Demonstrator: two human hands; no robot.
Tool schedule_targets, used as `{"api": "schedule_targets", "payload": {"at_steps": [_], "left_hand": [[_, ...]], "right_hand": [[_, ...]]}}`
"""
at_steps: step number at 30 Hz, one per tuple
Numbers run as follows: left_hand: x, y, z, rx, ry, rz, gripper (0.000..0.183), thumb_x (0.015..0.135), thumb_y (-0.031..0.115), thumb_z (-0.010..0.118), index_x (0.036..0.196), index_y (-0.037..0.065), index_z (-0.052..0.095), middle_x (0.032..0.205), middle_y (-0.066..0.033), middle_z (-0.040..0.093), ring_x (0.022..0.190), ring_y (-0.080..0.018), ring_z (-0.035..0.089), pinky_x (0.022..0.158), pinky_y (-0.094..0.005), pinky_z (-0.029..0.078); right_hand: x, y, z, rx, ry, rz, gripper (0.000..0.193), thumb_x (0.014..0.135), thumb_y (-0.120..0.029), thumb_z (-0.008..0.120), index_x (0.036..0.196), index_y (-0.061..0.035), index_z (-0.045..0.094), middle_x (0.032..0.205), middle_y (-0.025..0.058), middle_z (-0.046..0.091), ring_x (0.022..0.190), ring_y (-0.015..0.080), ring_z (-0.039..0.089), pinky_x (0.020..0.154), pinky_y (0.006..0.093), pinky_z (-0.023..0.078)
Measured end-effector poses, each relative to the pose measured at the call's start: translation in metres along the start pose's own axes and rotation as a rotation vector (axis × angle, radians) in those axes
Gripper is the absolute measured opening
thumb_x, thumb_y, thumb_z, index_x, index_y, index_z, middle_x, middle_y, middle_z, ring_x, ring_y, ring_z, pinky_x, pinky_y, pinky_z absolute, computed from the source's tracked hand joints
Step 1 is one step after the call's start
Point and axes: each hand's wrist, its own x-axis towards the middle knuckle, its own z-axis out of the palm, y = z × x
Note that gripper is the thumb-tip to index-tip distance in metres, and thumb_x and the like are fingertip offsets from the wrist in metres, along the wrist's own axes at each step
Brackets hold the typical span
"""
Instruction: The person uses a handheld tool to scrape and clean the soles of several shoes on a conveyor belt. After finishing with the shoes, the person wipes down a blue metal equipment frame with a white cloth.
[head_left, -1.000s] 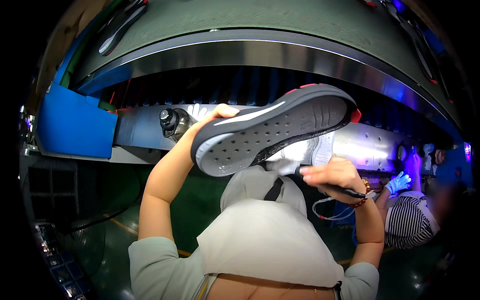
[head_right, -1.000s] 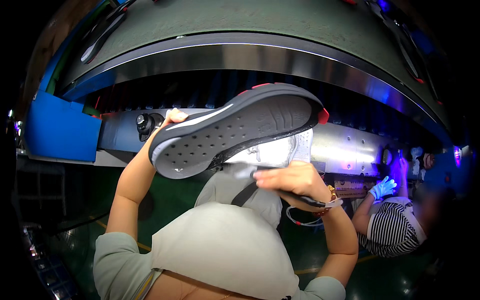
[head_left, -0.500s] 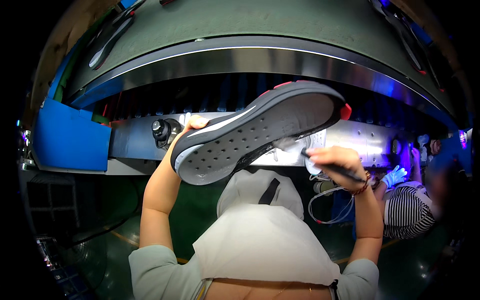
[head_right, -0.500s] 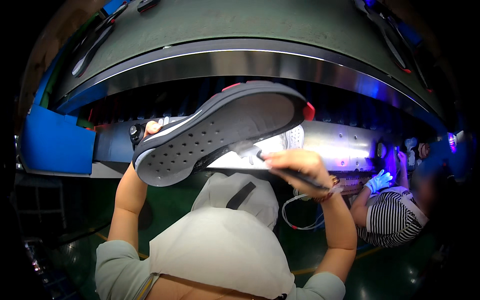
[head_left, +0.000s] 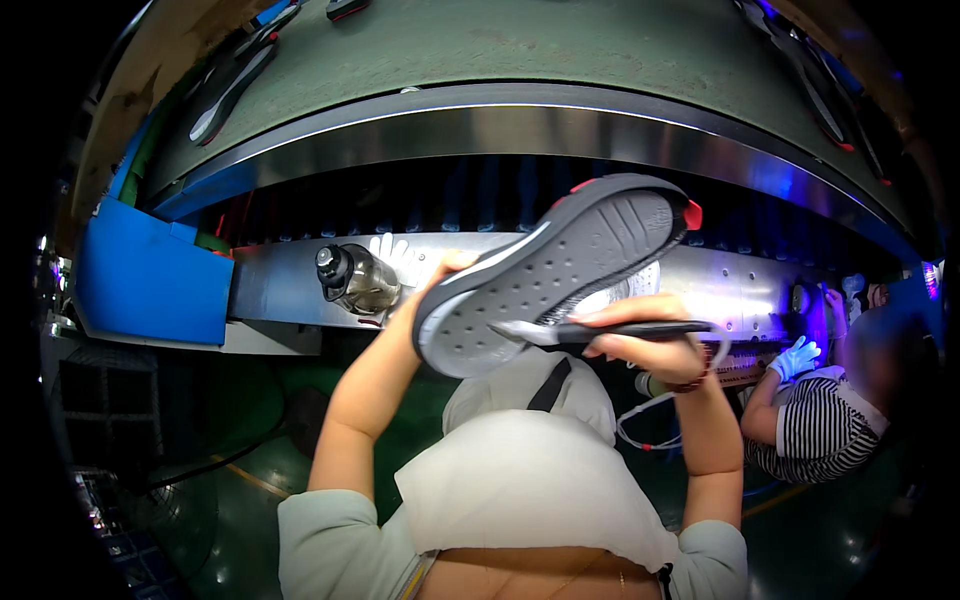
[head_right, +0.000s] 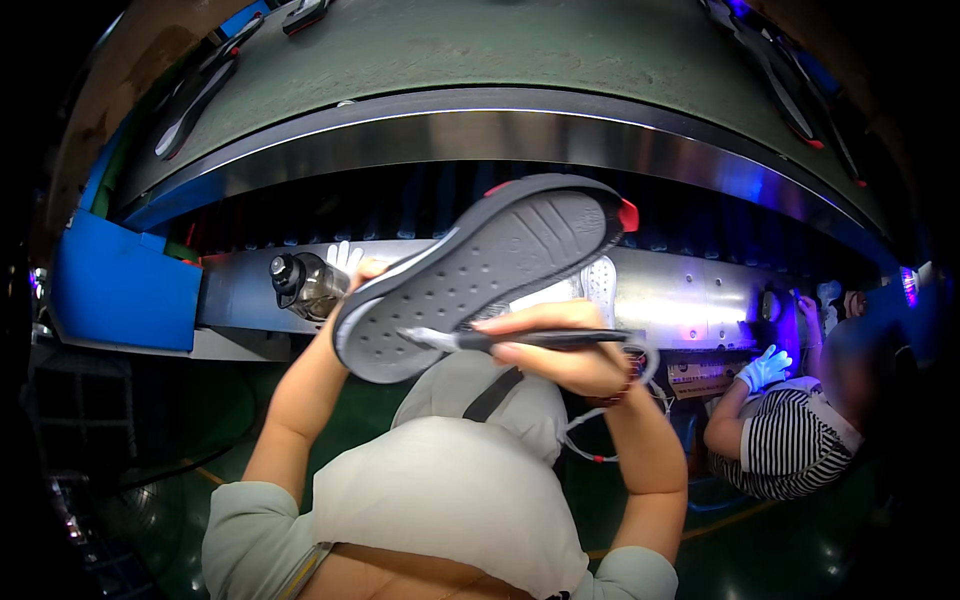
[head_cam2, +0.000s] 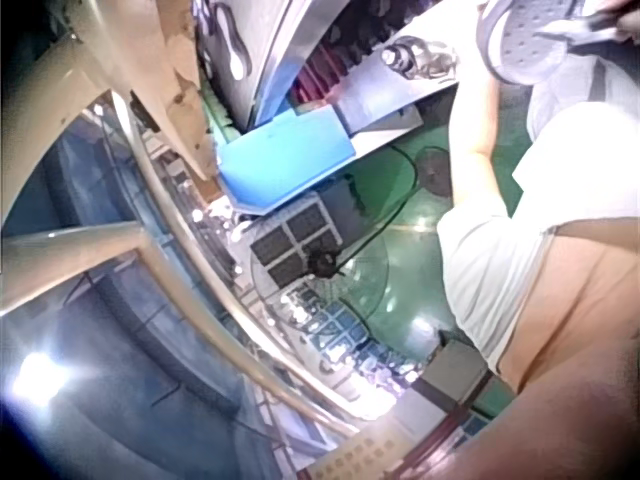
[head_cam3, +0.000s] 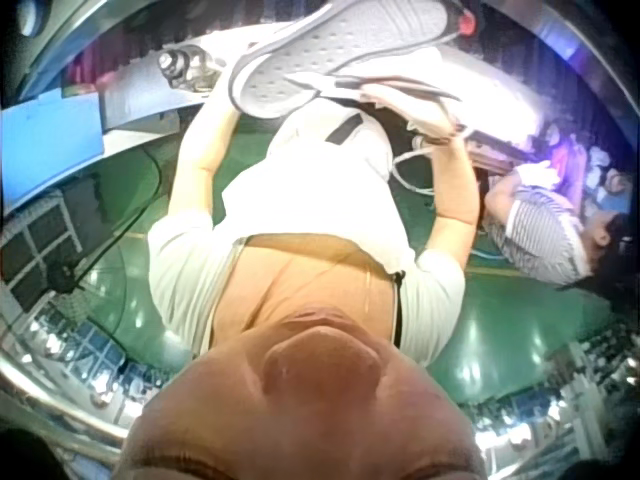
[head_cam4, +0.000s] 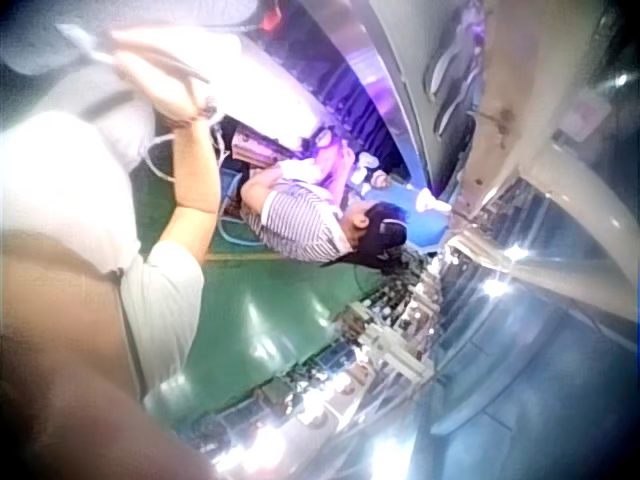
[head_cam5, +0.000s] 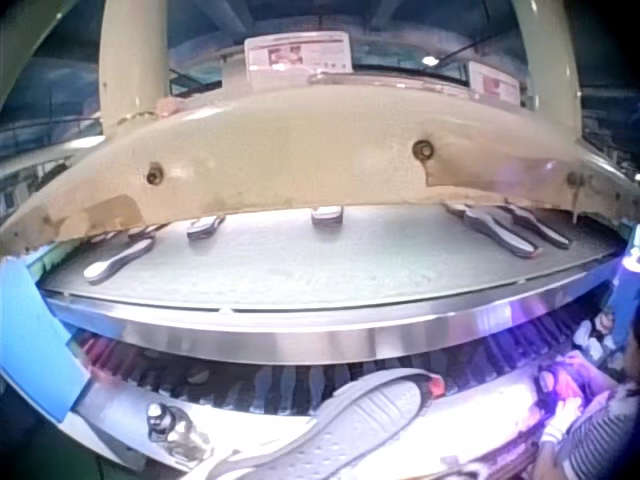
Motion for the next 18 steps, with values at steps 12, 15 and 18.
{"api": "schedule_targets", "payload": {"at_steps": [12, 15, 18], "left_hand": [[0.003, -0.028, 0.013, 0.006, -0.047, -0.064, 0.052, 0.064, 0.028, 0.049, 0.107, -0.001, 0.042, 0.099, -0.0163, 0.050, 0.079, -0.0282, 0.053, 0.070, -0.0367, 0.043], [0.002, -0.032, 0.014, -0.004, -0.048, -0.046, 0.053, 0.064, 0.029, 0.049, 0.107, -0.001, 0.041, 0.099, -0.0166, 0.049, 0.080, -0.0288, 0.053, 0.071, -0.0372, 0.043], [-0.007, -0.030, 0.009, 0.001, -0.017, 0.013, 0.054, 0.064, 0.029, 0.049, 0.108, -0.001, 0.040, 0.100, -0.0169, 0.049, 0.080, -0.0294, 0.053, 0.071, -0.0378, 0.043]], "right_hand": [[0.010, 0.074, -0.025, -0.341, 0.949, -0.125, 0.015, 0.070, -0.004, 0.057, 0.084, 0.0005, 0.057, 0.073, 0.0054, 0.057, 0.059, 0.0074, 0.051, 0.052, 0.0187, 0.042], [0.011, 0.091, 0.018, -0.606, 0.785, -0.246, 0.015, 0.070, -0.006, 0.057, 0.084, -0.0012, 0.058, 0.071, 0.0055, 0.057, 0.051, 0.0045, 0.047, 0.045, 0.0150, 0.037], [-0.007, 0.064, 0.030, -0.134, 0.407, 0.016, 0.013, 0.070, -0.008, 0.055, 0.080, 0.0002, 0.058, 0.071, 0.0097, 0.058, 0.044, 0.0038, 0.044, 0.038, 0.0153, 0.034]]}}
